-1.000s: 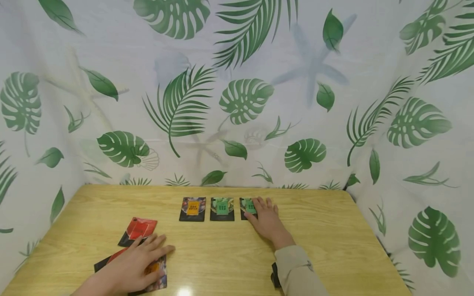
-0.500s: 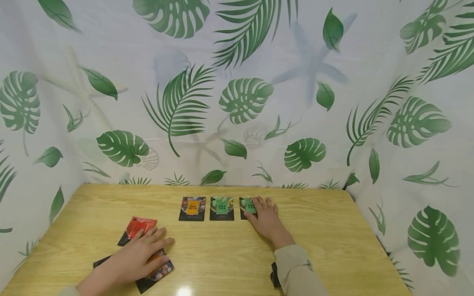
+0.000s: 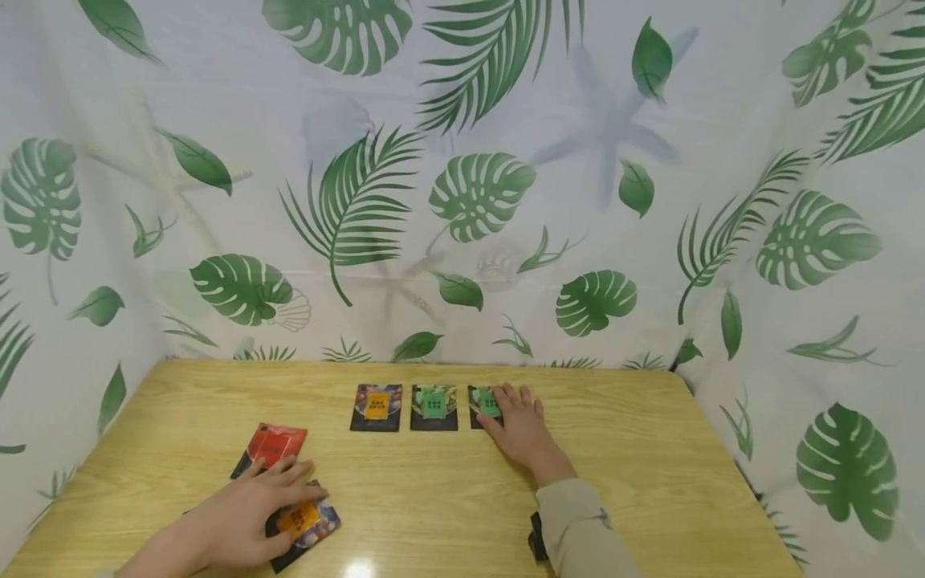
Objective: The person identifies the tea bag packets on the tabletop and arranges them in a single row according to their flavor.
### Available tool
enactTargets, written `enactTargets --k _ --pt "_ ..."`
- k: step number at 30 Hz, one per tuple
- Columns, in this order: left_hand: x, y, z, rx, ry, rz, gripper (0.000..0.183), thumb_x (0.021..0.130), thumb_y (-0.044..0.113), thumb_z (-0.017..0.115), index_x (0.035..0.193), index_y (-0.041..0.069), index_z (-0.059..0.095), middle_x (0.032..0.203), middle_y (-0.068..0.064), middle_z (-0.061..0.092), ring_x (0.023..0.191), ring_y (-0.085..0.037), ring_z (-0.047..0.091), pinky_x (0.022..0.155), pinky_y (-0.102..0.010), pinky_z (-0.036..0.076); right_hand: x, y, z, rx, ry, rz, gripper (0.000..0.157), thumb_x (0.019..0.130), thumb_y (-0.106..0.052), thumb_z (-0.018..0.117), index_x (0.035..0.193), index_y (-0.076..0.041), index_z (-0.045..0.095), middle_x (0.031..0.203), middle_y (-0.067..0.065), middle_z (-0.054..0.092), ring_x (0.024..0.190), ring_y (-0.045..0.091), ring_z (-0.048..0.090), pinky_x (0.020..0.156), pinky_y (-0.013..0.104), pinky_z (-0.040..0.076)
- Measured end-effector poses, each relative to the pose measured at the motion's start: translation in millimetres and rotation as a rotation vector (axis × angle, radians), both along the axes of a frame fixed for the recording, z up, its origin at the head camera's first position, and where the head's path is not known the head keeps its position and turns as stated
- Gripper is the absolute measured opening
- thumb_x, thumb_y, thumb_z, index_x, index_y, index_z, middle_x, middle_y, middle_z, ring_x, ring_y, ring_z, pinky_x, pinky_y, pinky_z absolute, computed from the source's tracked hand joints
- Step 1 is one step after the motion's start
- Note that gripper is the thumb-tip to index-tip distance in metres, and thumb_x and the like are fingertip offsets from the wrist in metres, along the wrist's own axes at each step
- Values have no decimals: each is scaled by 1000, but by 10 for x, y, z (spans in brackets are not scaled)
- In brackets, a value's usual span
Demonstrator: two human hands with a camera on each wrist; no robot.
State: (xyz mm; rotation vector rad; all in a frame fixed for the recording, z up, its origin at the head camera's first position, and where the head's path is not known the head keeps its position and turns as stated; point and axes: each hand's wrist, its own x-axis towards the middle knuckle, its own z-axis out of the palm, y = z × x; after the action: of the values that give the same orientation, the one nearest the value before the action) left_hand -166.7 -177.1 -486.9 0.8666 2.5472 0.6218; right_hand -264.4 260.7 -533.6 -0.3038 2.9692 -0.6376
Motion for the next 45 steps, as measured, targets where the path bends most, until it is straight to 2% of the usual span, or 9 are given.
enactTargets --k 6,15,24,33,39,45 --pt "12 7 -75 -31 23 11 55 100 43 70 152 30 59 166 -17 43 153 -53 36 114 -85 23 9 14 -29 0 -3 -1 72 111 -46 49 164 0 32 171 29 24 159 56 9 125 76 7" --pt "-10 97 -142 -49 137 25 64 102 56 62 152 17 58 160 -22 50 148 -54 43 109 -84 34 9 13 -32 -5 4 -1 72 111 -45 49 164 1 32 171 30 24 159 56 9 125 76 7" --pt "-10 117 -141 -47 64 -15 67 98 53 68 157 27 52 165 -11 46 152 -52 39 114 -82 29 -7 15 -42 9 13 1 72 111 -46 49 164 0 32 171 29 25 159 56 10 125 76 8" --pt "-65 227 -161 -78 117 -7 67 99 53 66 158 24 50 164 -13 48 151 -48 43 116 -79 31 -11 17 -22 18 10 0 71 111 -44 49 164 1 32 171 30 25 159 56 11 125 76 9" --pt "-133 280 -189 -109 166 28 68 101 53 65 158 20 50 162 -18 48 149 -49 45 116 -79 31 -5 11 -29 7 6 -1 72 111 -46 49 165 -1 31 171 29 24 159 55 9 125 76 8" --pt "-201 298 -180 -147 165 91 71 102 57 63 160 18 48 163 -19 47 150 -48 43 117 -77 32 -9 9 -39 3 12 -2 71 111 -45 49 164 -1 33 171 29 25 159 56 10 125 76 8"
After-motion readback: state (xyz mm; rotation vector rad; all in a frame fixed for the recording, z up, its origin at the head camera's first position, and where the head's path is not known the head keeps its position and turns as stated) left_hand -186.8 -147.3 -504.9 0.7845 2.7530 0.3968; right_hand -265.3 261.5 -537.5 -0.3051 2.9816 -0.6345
